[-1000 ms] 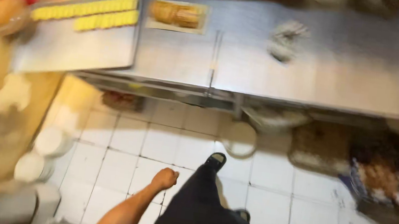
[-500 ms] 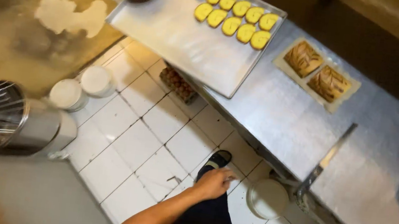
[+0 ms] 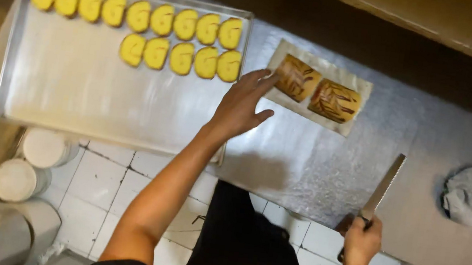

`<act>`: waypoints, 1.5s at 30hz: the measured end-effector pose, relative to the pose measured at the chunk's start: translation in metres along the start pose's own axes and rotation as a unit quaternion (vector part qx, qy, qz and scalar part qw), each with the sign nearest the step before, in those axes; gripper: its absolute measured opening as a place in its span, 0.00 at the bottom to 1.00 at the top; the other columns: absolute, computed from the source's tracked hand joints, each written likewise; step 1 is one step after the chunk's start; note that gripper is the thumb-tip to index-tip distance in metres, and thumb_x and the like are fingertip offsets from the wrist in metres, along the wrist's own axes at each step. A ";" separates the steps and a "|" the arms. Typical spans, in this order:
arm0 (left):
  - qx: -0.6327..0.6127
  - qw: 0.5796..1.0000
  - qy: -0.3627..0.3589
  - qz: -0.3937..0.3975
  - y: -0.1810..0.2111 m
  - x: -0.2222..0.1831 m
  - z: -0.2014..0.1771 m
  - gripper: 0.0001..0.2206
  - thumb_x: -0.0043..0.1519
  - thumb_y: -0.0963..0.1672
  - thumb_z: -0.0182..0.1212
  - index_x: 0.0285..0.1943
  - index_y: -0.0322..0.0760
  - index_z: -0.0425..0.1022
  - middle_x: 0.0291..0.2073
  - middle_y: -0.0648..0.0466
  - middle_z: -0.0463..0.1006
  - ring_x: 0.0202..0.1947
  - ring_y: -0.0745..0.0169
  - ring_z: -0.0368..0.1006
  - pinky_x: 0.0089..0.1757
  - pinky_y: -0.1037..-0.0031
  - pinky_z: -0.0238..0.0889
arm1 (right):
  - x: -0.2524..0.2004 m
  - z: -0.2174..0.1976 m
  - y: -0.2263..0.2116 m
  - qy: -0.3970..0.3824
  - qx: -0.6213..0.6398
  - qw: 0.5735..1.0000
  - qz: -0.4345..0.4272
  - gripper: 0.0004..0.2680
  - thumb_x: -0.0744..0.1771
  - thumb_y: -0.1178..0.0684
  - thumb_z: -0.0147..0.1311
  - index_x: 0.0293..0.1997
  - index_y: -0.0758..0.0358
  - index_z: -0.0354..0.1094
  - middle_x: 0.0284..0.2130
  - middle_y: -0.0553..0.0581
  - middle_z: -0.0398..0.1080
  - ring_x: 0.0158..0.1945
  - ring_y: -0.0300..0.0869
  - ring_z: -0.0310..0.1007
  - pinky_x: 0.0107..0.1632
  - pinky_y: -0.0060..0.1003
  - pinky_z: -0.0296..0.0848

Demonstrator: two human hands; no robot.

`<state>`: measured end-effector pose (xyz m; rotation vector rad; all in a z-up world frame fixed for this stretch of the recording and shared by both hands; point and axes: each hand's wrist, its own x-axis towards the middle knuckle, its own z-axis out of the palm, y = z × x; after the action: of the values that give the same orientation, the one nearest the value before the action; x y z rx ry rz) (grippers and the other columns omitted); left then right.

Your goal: Slice roll cakes into uniform pieces and arrange them on a baking tray.

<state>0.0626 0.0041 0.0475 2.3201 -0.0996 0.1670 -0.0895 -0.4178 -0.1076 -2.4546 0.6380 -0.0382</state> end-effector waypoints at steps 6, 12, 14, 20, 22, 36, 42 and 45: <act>0.180 0.969 -0.169 0.033 -0.006 0.107 0.035 0.52 0.44 0.45 0.80 0.78 0.55 0.48 0.76 0.45 0.48 0.76 0.41 0.42 0.67 0.45 0.41 | 0.039 0.006 -0.029 0.014 0.204 0.979 0.021 0.10 0.68 0.54 0.60 0.51 0.66 0.66 0.28 0.57 0.67 0.25 0.40 0.63 0.27 0.39 0.63; -0.042 0.986 0.003 -0.159 -0.079 0.109 0.088 0.39 0.58 0.48 0.64 0.79 0.34 0.52 0.69 0.32 0.64 0.68 0.33 0.62 0.64 0.54 0.60 | 0.114 0.068 -0.097 -0.027 0.237 0.971 0.017 0.13 0.70 0.48 0.65 0.51 0.67 0.68 0.24 0.59 0.68 0.24 0.43 0.65 0.27 0.44 0.62; 0.092 0.963 -0.029 -0.251 -0.071 0.065 0.105 0.25 0.62 0.42 0.57 0.68 0.25 0.62 0.57 0.31 0.71 0.56 0.33 0.71 0.55 0.52 0.66 | 0.128 0.097 -0.100 0.115 0.086 0.979 -0.147 0.15 0.65 0.48 0.73 0.42 0.72 0.73 0.34 0.65 0.76 0.35 0.54 0.76 0.40 0.49 0.74; 0.096 0.963 0.115 -0.224 -0.074 0.038 0.130 0.21 0.60 0.41 0.58 0.63 0.27 0.68 0.40 0.36 0.79 0.41 0.37 0.77 0.43 0.53 0.71 | 0.121 0.109 -0.157 0.045 0.163 0.985 -0.023 0.10 0.63 0.51 0.70 0.40 0.66 0.76 0.32 0.60 0.79 0.33 0.46 0.77 0.40 0.44 0.74; 0.074 0.963 0.096 -0.241 -0.102 0.033 0.156 0.17 0.60 0.42 0.61 0.59 0.33 0.72 0.37 0.40 0.81 0.40 0.40 0.79 0.42 0.54 0.71 | 0.121 0.109 -0.151 0.049 0.160 0.986 -0.014 0.09 0.63 0.52 0.69 0.39 0.67 0.76 0.31 0.60 0.78 0.32 0.45 0.76 0.39 0.43 0.73; -0.013 0.960 -0.114 -0.254 0.077 -0.143 0.140 0.36 0.56 0.43 0.70 0.75 0.44 0.59 0.28 0.49 0.81 0.29 0.49 0.79 0.34 0.59 0.71 | 0.016 -0.010 0.012 0.020 0.230 0.961 0.152 0.09 0.66 0.52 0.66 0.35 0.68 0.72 0.23 0.59 0.70 0.23 0.40 0.65 0.28 0.39 0.65; 0.068 0.965 -0.120 -0.222 0.081 -0.150 0.122 0.39 0.56 0.46 0.74 0.78 0.44 0.57 0.51 0.44 0.74 0.44 0.47 0.76 0.44 0.63 0.71 | -0.010 -0.055 0.009 0.029 0.232 0.969 0.083 0.10 0.66 0.52 0.66 0.42 0.65 0.67 0.25 0.51 0.69 0.20 0.35 0.64 0.25 0.33 0.65; 0.069 0.994 -0.086 -0.019 0.078 -0.138 0.116 0.45 0.50 0.45 0.79 0.77 0.41 0.55 0.66 0.43 0.65 0.65 0.40 0.64 0.58 0.61 0.66 | -0.031 -0.070 0.018 0.021 0.301 0.945 0.127 0.08 0.70 0.52 0.57 0.46 0.65 0.62 0.25 0.50 0.67 0.21 0.34 0.63 0.24 0.32 0.64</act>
<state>-0.0736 -0.1306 0.0037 2.4698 -0.1328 -0.0474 -0.1367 -0.4544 -0.0566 -1.7759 0.8175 -0.1599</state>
